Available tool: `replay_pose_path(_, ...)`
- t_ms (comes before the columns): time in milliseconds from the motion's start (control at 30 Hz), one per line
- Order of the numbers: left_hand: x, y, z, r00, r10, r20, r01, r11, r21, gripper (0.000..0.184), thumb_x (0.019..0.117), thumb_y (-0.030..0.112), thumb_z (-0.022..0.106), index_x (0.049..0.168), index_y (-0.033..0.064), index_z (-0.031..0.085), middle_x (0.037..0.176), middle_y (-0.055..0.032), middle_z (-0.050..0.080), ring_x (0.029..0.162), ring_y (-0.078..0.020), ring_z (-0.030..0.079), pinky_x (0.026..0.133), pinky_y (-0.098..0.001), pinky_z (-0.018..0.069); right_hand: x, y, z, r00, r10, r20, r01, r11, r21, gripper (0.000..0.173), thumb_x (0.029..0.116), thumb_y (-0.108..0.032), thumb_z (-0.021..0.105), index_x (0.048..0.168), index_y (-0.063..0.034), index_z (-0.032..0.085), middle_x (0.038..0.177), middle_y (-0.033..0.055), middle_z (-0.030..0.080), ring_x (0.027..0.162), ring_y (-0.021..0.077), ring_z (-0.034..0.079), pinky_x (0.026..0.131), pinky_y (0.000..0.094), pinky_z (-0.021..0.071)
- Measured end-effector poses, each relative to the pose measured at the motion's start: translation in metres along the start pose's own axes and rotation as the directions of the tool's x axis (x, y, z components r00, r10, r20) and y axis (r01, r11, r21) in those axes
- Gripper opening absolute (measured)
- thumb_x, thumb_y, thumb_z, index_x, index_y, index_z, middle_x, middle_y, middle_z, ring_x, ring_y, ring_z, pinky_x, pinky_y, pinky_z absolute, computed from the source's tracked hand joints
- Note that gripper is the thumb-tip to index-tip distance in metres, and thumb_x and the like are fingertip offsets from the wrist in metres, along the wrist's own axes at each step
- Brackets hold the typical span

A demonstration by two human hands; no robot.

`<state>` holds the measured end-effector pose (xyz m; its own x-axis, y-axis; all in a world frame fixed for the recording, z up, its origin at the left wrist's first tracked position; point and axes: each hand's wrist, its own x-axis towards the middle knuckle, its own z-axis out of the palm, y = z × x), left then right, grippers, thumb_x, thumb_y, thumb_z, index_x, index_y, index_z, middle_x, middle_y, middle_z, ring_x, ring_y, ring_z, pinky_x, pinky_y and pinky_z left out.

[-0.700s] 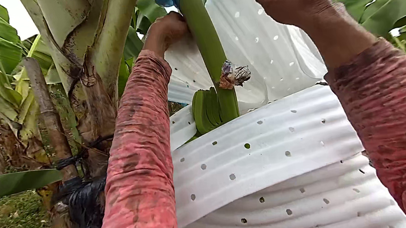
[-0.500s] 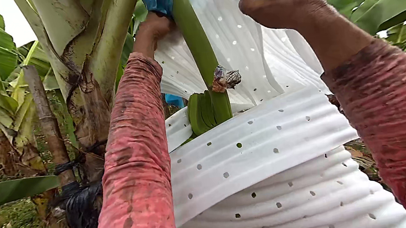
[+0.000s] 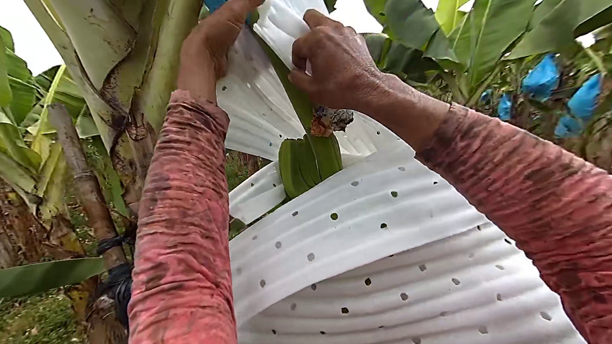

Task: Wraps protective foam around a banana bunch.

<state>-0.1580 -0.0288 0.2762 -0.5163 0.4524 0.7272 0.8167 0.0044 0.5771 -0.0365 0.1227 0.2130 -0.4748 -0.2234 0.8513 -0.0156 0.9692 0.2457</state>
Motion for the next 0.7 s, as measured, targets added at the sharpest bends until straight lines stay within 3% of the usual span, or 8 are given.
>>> replay_pose_path(100,0.017,-0.013,0.000,0.996,-0.054,-0.071,0.066,0.983,0.174,0.066,0.0940,0.058,0.064,0.133,0.0051,0.059,0.127,-0.0120,0.064,0.117,-0.0203,0.062,0.101,-0.0467,0.0506,0.003,0.012,0.006,0.999,-0.004,0.039,-0.003,0.980,0.197,0.025,0.0951,-0.032,0.068,0.100,-0.0098,0.076,0.109,0.0141,0.062,0.106,0.0302,0.061,0.090,0.0509,0.0492)
replay_pose_path(200,0.014,-0.021,0.000,0.998,-0.037,-0.047,0.044,0.985,0.165,0.074,0.0910,0.068,0.062,0.130,0.0055,0.060,0.122,-0.0106,0.067,0.111,-0.0180,0.066,0.097,-0.0437,0.0538,0.002,0.038,-0.003,0.998,0.031,0.057,-0.054,0.888,0.456,0.018,0.0909,-0.019,0.075,0.106,-0.0095,0.077,0.110,0.0104,0.070,0.106,0.0207,0.064,0.094,0.0426,0.0502)
replay_pose_path(267,0.012,-0.024,0.000,1.000,-0.016,-0.008,0.017,0.991,0.135,0.068,0.0906,0.059,0.069,0.132,0.0057,0.059,0.117,-0.0091,0.069,0.105,-0.0154,0.069,0.093,-0.0392,0.0574,0.001,0.050,-0.008,0.993,0.099,0.068,-0.120,0.784,0.609,0.020,0.0888,-0.005,0.075,0.108,-0.0074,0.072,0.115,0.0075,0.071,0.102,0.0134,0.068,0.089,0.0341,0.0577)
replay_pose_path(333,0.014,-0.025,0.005,1.000,-0.026,0.002,0.026,0.993,0.113,0.066,0.0877,0.039,0.080,0.138,0.0034,0.054,0.120,-0.0118,0.068,0.105,-0.0173,0.069,0.094,-0.0391,0.0574,-0.003,0.062,-0.016,0.992,0.121,0.026,-0.107,0.726,0.679,0.029,0.0888,0.002,0.072,0.116,-0.0068,0.065,0.125,0.0084,0.063,0.108,0.0131,0.065,0.089,0.0319,0.0574)
replay_pose_path(467,0.018,-0.031,0.006,0.999,-0.037,-0.015,0.038,0.996,0.086,0.067,0.0864,0.030,0.082,0.140,0.0032,0.053,0.125,-0.0133,0.066,0.110,-0.0187,0.067,0.097,-0.0399,0.0557,-0.018,0.084,-0.051,0.987,0.151,-0.047,-0.062,0.642,0.764,0.067,0.0873,0.005,0.071,0.145,-0.0113,0.043,0.144,0.0081,0.053,0.122,0.0149,0.062,0.097,0.0318,0.0590)
replay_pose_path(533,0.018,-0.031,0.007,0.999,-0.034,-0.012,0.034,0.997,0.072,0.066,0.0874,0.029,0.081,0.140,0.0028,0.052,0.126,-0.0134,0.066,0.110,-0.0183,0.066,0.097,-0.0391,0.0556,-0.029,0.091,-0.066,0.988,0.135,-0.069,-0.032,0.627,0.778,0.082,0.0859,0.006,0.073,0.154,-0.0097,0.030,0.143,0.0109,0.055,0.121,0.0170,0.064,0.099,0.0332,0.0594)
replay_pose_path(600,0.016,-0.030,0.008,0.999,-0.040,0.001,0.040,0.997,0.065,0.066,0.0891,0.028,0.079,0.143,0.0022,0.049,0.128,-0.0138,0.064,0.112,-0.0185,0.066,0.097,-0.0395,0.0549,-0.039,0.085,-0.067,0.994,0.054,-0.091,0.022,0.736,0.677,0.084,0.0851,0.003,0.072,0.156,-0.0098,0.030,0.148,0.0094,0.052,0.125,0.0131,0.062,0.102,0.0300,0.0569)
replay_pose_path(700,0.013,-0.027,0.013,0.999,-0.040,0.001,0.040,0.998,0.056,0.059,0.0910,0.025,0.076,0.139,0.0013,0.051,0.125,-0.0132,0.065,0.109,-0.0177,0.065,0.095,-0.0389,0.0552,-0.049,0.058,-0.047,0.977,-0.171,-0.130,0.213,0.860,0.463,0.073,0.0903,-0.001,0.065,0.157,-0.0093,0.036,0.161,0.0062,0.040,0.144,0.0109,0.043,0.117,0.0300,0.0408)
